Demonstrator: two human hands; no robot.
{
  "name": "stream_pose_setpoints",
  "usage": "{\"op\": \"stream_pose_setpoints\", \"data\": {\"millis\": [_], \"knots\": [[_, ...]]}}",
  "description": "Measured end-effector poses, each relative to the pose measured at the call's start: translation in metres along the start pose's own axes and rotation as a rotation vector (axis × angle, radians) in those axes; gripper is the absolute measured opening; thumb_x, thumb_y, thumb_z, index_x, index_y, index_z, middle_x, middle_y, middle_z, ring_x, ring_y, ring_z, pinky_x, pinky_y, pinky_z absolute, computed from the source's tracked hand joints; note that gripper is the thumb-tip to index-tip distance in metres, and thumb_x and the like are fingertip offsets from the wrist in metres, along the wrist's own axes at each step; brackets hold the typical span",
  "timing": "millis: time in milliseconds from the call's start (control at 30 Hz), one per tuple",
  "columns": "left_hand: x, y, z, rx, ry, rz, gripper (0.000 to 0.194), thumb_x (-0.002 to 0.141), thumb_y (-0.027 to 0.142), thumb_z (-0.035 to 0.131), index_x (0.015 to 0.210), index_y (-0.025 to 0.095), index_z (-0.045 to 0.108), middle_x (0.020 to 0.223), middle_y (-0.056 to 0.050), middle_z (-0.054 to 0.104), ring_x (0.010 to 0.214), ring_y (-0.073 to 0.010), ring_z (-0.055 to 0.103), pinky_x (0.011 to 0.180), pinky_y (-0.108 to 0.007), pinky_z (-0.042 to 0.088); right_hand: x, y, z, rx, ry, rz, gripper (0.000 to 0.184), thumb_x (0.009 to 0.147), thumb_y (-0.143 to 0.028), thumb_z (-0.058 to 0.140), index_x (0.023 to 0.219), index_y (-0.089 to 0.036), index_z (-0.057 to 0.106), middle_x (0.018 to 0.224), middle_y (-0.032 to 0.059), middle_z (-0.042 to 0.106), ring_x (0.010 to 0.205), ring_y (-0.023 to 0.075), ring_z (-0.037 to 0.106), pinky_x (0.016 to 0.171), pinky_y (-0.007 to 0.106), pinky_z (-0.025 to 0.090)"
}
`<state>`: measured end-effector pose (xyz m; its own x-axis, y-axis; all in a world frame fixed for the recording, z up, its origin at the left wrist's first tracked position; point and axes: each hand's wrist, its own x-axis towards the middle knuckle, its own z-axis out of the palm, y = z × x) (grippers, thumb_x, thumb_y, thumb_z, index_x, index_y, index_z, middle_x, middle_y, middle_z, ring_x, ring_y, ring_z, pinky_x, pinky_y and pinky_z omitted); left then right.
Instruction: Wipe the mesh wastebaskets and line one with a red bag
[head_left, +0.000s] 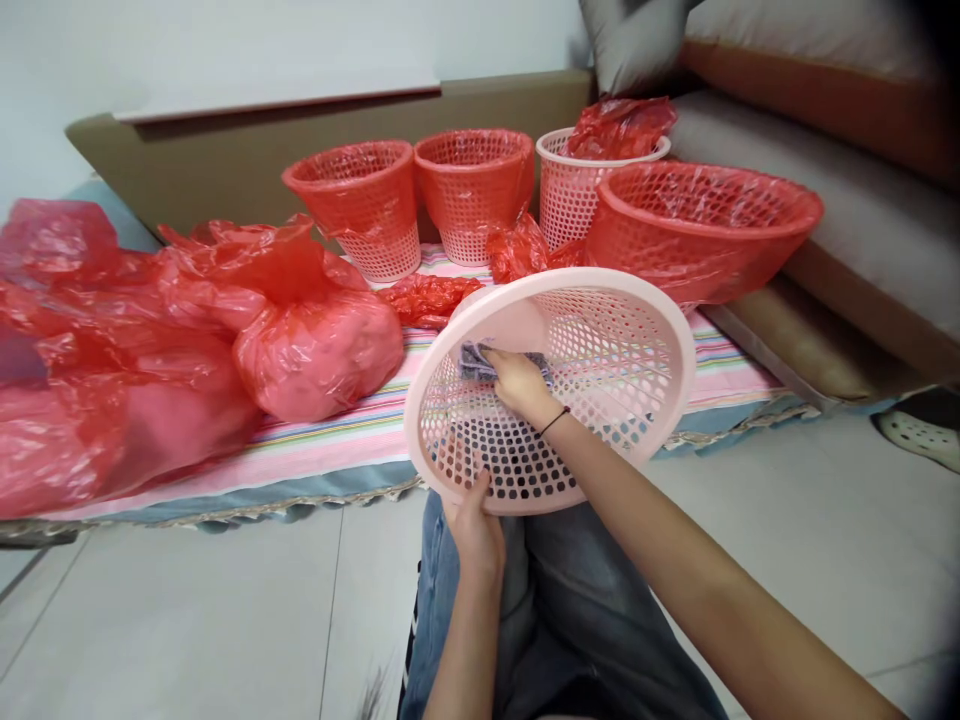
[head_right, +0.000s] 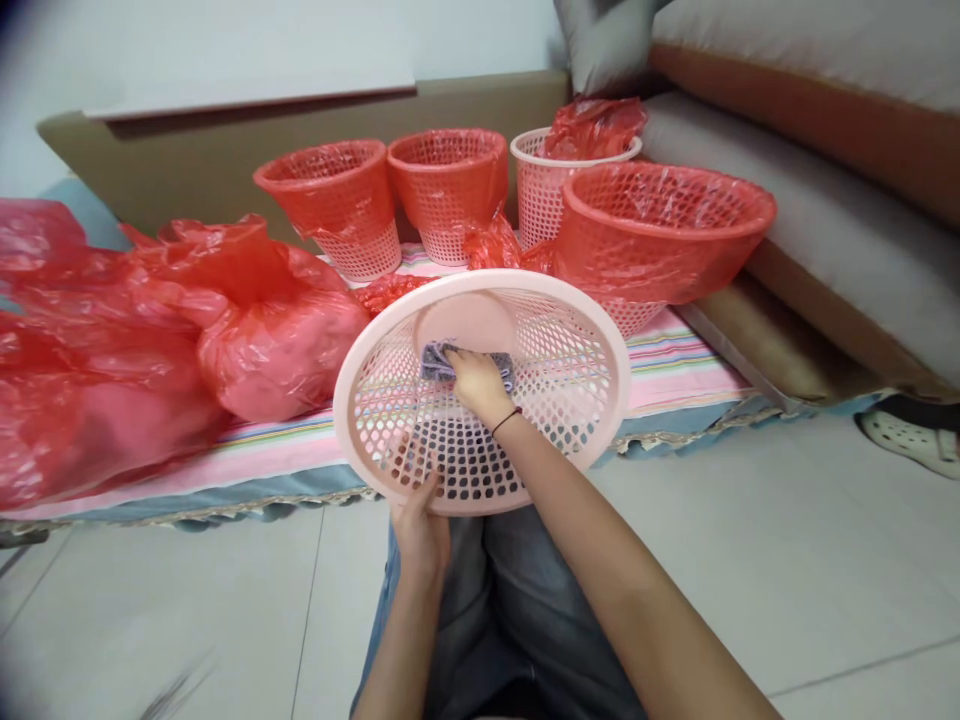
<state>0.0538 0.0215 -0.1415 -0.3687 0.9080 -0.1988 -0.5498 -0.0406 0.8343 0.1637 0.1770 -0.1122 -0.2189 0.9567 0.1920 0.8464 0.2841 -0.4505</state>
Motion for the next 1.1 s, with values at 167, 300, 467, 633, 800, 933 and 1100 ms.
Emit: {"op": "stream_pose_setpoints", "data": {"millis": [167,300,467,633,800,933,1100], "knots": [[0.01,-0.012,-0.016,0.095,0.075,0.005,0.061,0.073,0.024,0.076,0.131,0.019,0.057,0.139,-0.015,0.06,0.128,-0.032,0.057,0.11,-0.048,0.045,-0.006,0.009,0.042,-0.032,-0.068,0.037,0.048,0.089,-0.004,0.044,0.134,-0.012,0.058,0.136,0.014,0.061,0.123,0.029,0.054,0.107,0.045,0.035],[0.027,-0.006,-0.024,0.188,0.1,0.143,0.063,0.07,0.026,0.082,0.129,0.018,0.059,0.136,-0.013,0.062,0.13,-0.0288,0.055,0.116,-0.045,0.037,-0.012,0.014,0.055,-0.045,-0.071,0.052,0.054,0.088,-0.004,0.044,0.141,-0.013,0.051,0.143,0.0122,0.055,0.13,0.0301,0.045,0.111,0.047,0.028],[0.03,-0.016,-0.027,0.256,0.098,0.246,0.055,0.082,0.035,0.073,0.133,0.02,0.058,0.14,-0.012,0.06,0.133,-0.0263,0.052,0.118,-0.044,0.034,-0.012,0.017,0.057,-0.038,-0.071,0.056,0.054,0.088,-0.005,0.043,0.14,-0.014,0.052,0.143,0.0115,0.056,0.131,0.0297,0.045,0.112,0.045,0.027],[0.024,-0.028,-0.029,0.309,0.128,0.29,0.048,0.085,0.039,0.071,0.127,0.017,0.062,0.136,-0.013,0.062,0.131,-0.0268,0.055,0.117,-0.044,0.035,-0.019,0.01,0.053,-0.015,-0.073,0.07,0.054,0.087,-0.004,0.041,0.14,-0.011,0.053,0.141,0.0137,0.057,0.131,0.0309,0.045,0.116,0.049,0.023],[0.023,-0.025,-0.027,0.322,0.136,0.314,0.051,0.084,0.037,0.071,0.129,0.015,0.06,0.14,-0.016,0.058,0.133,-0.0271,0.052,0.117,-0.043,0.035,-0.055,-0.007,0.04,0.039,-0.083,0.058,0.062,0.082,0.0,0.04,0.141,-0.01,0.053,0.142,0.0123,0.057,0.134,0.0313,0.045,0.118,0.052,0.021],[0.02,-0.023,-0.025,0.307,0.138,0.323,0.055,0.084,0.036,0.071,0.133,0.017,0.057,0.14,-0.014,0.059,0.134,-0.0269,0.051,0.117,-0.042,0.035,-0.101,-0.02,0.027,0.099,-0.102,0.036,0.072,0.072,0.002,0.042,0.142,-0.013,0.053,0.144,0.0095,0.055,0.138,0.0292,0.043,0.119,0.052,0.023],[0.02,-0.028,-0.026,0.299,0.133,0.309,0.055,0.083,0.039,0.071,0.131,0.017,0.057,0.136,-0.014,0.061,0.13,-0.0282,0.055,0.114,-0.043,0.039,-0.155,-0.03,0.015,0.195,-0.143,0.006,0.073,0.069,0.003,0.042,0.138,-0.015,0.057,0.141,0.0081,0.058,0.14,0.0274,0.042,0.119,0.056,0.026]]}}
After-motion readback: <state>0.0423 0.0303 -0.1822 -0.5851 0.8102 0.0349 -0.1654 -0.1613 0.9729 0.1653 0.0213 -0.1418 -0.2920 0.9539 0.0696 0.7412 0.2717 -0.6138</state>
